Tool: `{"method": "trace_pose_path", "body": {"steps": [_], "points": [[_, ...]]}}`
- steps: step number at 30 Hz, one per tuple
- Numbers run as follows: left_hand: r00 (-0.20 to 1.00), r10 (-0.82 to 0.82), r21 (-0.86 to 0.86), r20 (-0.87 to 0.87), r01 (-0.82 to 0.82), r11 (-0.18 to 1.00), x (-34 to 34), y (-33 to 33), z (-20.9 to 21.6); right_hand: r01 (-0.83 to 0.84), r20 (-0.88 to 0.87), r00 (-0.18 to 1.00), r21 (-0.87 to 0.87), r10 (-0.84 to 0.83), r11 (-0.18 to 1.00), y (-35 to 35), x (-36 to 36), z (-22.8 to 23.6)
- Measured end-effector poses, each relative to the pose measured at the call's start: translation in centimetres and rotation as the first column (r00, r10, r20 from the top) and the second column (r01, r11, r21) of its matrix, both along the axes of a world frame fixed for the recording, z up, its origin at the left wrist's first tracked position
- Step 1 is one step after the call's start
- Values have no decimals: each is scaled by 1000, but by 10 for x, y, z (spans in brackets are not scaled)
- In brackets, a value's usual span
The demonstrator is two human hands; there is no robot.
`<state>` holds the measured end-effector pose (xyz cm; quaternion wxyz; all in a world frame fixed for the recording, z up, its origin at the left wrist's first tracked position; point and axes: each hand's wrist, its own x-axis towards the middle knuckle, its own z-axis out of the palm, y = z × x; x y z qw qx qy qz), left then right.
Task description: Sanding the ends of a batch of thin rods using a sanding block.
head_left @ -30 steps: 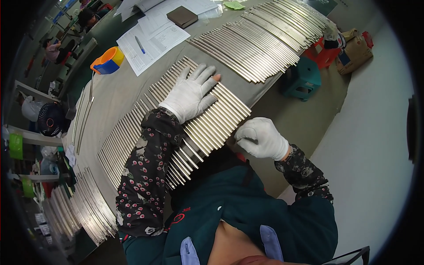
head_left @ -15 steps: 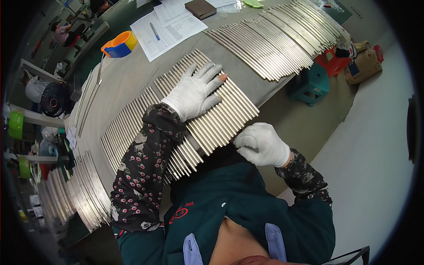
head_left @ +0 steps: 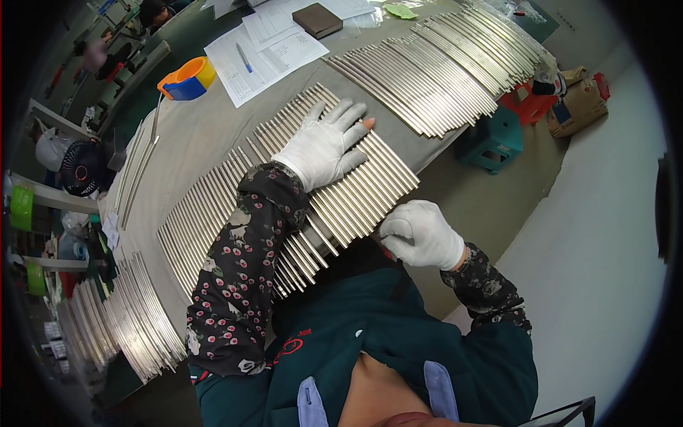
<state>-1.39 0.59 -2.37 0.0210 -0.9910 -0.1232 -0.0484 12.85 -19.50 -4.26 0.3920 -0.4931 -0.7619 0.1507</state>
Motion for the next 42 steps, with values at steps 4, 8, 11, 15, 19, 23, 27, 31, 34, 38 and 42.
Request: {"method": "trace_pose_path", "body": {"steps": [4, 8, 11, 15, 19, 23, 27, 31, 34, 38, 42], "points": [[1000, -2, -2, -4, 2, 1000, 2, 0, 1, -6, 36, 999, -30, 7, 1000, -1, 1, 3], [1000, -4, 4, 17, 4, 1000, 1, 2, 0, -24, 2, 1000, 21, 23, 999, 1, 2, 7], [1000, -11, -4, 7, 11, 1000, 2, 4, -1, 7, 16, 1000, 117, -9, 993, 1, 8, 14], [999, -5, -4, 51, 5, 1000, -7, 0, 7, -31, 55, 998, 208, 20, 978, 8, 13, 38], [1000, -1, -104, 7, 1, 995, -1, -3, 6, -4, 77, 997, 294, -20, 956, 36, 30, 56], [998, 2, -91, 58, 3, 996, -2, -5, 2, 173, 76, 981, 80, -180, 982, 82, 33, 82], [991, -14, -128, 134, 31, 991, -2, -4, 1, 307, 258, 901, 189, -349, 933, 173, 33, 84], [991, 4, -144, 137, 16, 989, -8, -8, 9, 500, 544, 668, 177, -508, 848, 273, 33, 71], [986, 4, -174, 164, 25, 984, -1, -5, -1, 665, 615, 521, 143, -592, 733, 323, 45, 47], [987, -3, -197, 161, 35, 980, 0, -14, 2, 764, 597, 510, 16, -619, 645, 350, 50, 31], [988, 4, -212, 153, 28, 977, -1, -8, 0, 684, 526, 561, 140, -639, 716, 335, 52, 53]]}}
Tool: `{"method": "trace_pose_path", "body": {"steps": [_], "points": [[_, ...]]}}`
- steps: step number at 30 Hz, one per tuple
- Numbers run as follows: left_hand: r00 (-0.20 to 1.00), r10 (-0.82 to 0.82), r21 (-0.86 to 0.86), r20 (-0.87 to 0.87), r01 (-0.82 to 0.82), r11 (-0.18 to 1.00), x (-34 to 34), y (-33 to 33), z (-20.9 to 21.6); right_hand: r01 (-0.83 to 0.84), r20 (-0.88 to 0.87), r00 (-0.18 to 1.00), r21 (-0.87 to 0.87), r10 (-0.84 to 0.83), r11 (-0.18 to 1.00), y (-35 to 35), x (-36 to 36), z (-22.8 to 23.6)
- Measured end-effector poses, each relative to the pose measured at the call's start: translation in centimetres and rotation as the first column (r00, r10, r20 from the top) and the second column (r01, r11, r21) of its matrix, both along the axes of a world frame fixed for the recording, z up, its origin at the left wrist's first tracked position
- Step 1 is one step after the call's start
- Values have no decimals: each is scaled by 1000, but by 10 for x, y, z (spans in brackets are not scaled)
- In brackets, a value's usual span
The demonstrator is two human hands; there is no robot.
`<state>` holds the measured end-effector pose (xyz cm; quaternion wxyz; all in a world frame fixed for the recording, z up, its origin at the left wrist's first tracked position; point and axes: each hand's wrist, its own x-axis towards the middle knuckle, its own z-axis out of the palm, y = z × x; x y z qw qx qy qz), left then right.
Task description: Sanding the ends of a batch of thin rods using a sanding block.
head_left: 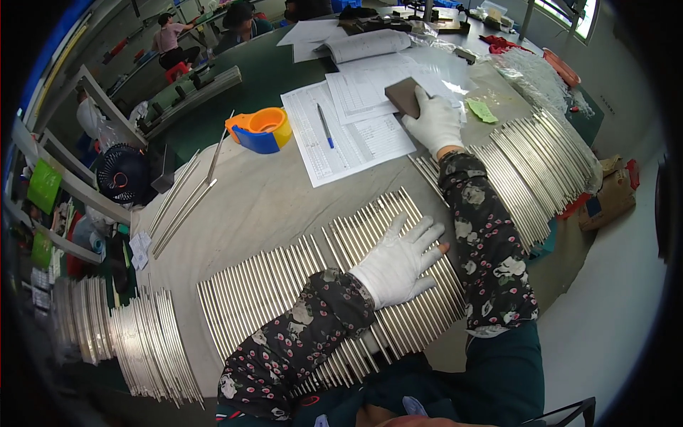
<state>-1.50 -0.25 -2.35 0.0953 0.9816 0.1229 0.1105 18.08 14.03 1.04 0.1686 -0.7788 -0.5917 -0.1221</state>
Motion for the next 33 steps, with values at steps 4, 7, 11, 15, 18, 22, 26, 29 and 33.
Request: {"method": "trace_pose_path", "body": {"steps": [4, 7, 11, 15, 18, 22, 26, 29, 33], "points": [[1000, 2, 58, 6, -2, 998, -1, 5, 4, -116, 48, 993, 167, 109, 979, -72, 8, 39], [1000, 15, 179, -13, -13, 984, -1, 11, 4, -332, 213, 939, 358, 269, 873, -151, 24, 25], [999, 6, 167, -37, 0, 986, -2, 14, 0, -148, 92, 987, 171, 134, 974, -253, 24, 4], [995, 9, 126, -104, 5, 992, 0, 8, 4, -31, 97, 995, 66, 25, 997, -291, 32, -17], [993, 83, 116, -83, -73, 991, 4, 6, 11, -1, -18, 1000, 113, 3, 994, -282, 26, -17], [954, 292, 118, -62, -284, 952, 14, 9, 2, -34, 127, 992, 100, 21, 994, -275, 27, -34], [910, 370, 142, -188, -347, 927, 15, 12, 8, -51, 79, 996, 116, 42, 992, -291, 22, -22], [913, 361, 134, -189, -341, 931, 19, 13, 6, -97, 80, 993, 168, 84, 981, -314, 14, -18], [921, 361, 144, -149, -341, 929, 21, 15, 5, -145, -44, 987, 120, 152, 982, -339, -10, -11]]}}
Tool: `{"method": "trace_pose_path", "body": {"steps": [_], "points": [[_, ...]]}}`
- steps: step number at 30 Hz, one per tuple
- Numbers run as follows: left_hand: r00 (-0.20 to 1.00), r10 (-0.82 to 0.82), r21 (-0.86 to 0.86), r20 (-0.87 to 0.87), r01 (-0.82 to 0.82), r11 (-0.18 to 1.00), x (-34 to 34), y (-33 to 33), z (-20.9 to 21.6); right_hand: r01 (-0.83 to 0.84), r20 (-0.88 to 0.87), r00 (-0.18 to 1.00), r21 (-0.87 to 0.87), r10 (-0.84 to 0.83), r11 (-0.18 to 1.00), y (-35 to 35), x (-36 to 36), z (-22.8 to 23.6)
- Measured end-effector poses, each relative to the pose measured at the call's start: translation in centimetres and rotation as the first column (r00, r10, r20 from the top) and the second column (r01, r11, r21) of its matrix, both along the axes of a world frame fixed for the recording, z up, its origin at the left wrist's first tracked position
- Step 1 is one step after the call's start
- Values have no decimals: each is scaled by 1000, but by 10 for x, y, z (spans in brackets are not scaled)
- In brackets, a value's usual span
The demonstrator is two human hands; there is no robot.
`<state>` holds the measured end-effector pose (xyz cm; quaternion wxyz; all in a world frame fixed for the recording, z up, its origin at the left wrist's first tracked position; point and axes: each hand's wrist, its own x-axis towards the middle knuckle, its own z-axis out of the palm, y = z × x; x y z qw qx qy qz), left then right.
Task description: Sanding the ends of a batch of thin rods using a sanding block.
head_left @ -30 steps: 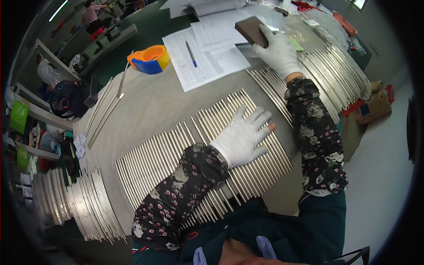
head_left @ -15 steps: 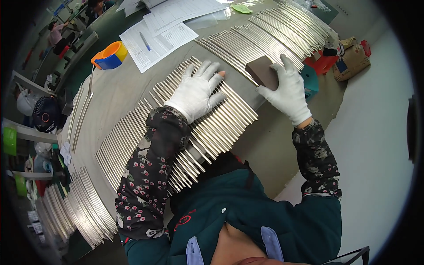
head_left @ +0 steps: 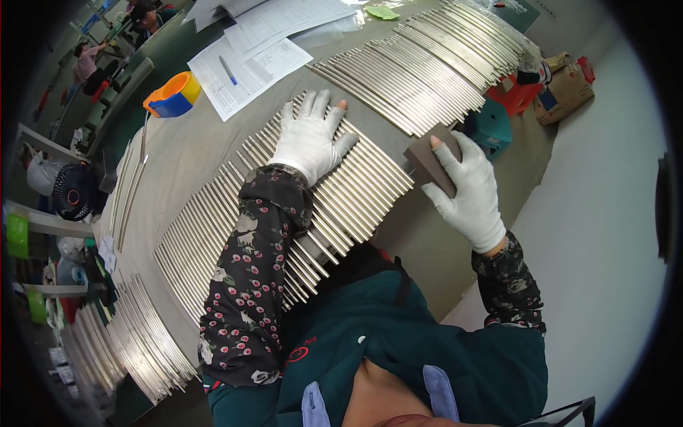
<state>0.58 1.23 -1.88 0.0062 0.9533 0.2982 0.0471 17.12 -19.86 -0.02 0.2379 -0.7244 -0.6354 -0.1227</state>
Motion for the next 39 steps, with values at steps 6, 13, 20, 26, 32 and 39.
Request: {"method": "trace_pose_path", "body": {"steps": [6, 13, 20, 26, 32, 39], "points": [[998, 22, 58, -53, -19, 998, -3, -3, -1, 18, -43, 999, -104, -22, 994, -23, -24, 4], [996, 40, 30, -76, -38, 999, -2, -4, 2, -14, 32, 999, -150, 19, 989, -26, -40, 8], [997, 6, 9, -77, -5, 1000, -2, -5, 3, 25, 143, 990, -151, -4, 988, 9, -53, 6], [998, 12, 19, -67, -11, 1000, -4, -4, 3, 3, 44, 999, -188, 6, 982, -31, -41, 8], [997, 9, 28, -73, -7, 1000, -3, -3, 2, -2, 36, 999, -151, 8, 989, -29, -48, 5], [996, 5, 12, -84, -4, 1000, -3, -2, 6, -8, 50, 999, -194, 18, 981, 2, -56, 9]]}}
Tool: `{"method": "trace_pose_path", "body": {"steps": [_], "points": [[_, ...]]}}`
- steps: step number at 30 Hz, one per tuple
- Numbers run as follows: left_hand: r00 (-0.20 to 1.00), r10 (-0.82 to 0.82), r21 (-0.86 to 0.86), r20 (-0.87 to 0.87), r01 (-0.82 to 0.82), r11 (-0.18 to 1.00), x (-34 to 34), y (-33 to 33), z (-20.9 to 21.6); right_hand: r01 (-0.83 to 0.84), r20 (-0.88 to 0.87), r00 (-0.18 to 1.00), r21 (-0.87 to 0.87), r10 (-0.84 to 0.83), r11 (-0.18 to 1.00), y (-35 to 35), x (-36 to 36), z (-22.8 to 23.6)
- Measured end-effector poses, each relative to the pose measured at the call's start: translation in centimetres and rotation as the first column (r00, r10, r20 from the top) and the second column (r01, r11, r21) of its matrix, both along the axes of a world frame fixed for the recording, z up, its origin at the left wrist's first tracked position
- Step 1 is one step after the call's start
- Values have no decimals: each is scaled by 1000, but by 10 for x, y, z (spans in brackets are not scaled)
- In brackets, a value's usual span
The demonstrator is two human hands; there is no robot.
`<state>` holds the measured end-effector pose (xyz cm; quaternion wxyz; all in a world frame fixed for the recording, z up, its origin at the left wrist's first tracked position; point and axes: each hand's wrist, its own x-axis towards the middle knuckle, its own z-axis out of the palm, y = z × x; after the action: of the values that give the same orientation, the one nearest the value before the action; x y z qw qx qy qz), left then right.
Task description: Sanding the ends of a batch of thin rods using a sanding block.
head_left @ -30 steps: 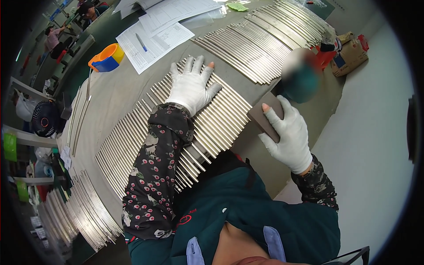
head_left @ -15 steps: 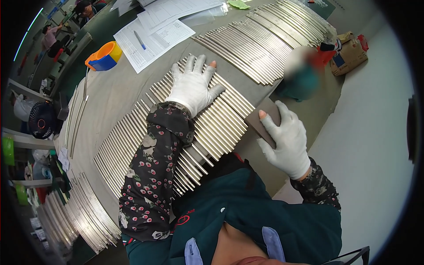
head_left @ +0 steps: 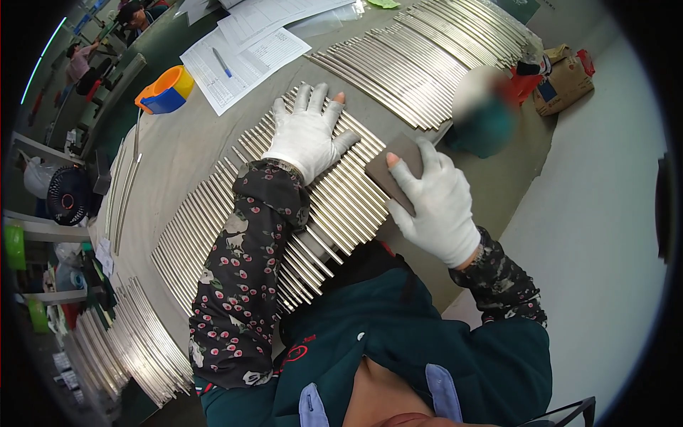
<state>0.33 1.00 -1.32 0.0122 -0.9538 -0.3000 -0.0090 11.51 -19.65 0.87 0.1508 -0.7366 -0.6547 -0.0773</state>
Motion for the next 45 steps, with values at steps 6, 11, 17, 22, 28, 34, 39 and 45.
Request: {"method": "trace_pose_path", "body": {"steps": [6, 11, 17, 22, 28, 34, 39, 45], "points": [[1000, 3, 22, -24, -3, 1000, 1, -1, 1, -22, 29, 999, 8, 21, 1000, 0, 2, 1], [1000, 10, 22, -11, -10, 1000, -4, 3, -4, -19, -14, 1000, -25, 19, 1000, -18, 4, 1], [1000, -6, 4, -5, 6, 1000, -1, 2, -4, 103, -41, 993, -144, -110, 984, -77, 19, -18], [1000, -1, -4, -2, 1, 1000, -3, 1, -3, 91, -91, 991, -62, -97, 994, -64, 15, -6], [1000, -7, 3, 12, 7, 1000, -6, -1, -1, 75, -67, 995, 8, -74, 997, -57, 19, -11], [999, -4, -14, 32, 4, 1000, -6, 1, -6, 24, -82, 996, 17, -23, 1000, -37, 17, -9], [999, -2, -4, 36, 2, 1000, -5, 1, -5, 84, -80, 994, 101, -76, 991, -42, 32, -7], [999, 0, -13, 35, 1, 1000, 4, 3, -4, -301, -234, 923, 61, 307, 952, -16, 2, -5]]}}
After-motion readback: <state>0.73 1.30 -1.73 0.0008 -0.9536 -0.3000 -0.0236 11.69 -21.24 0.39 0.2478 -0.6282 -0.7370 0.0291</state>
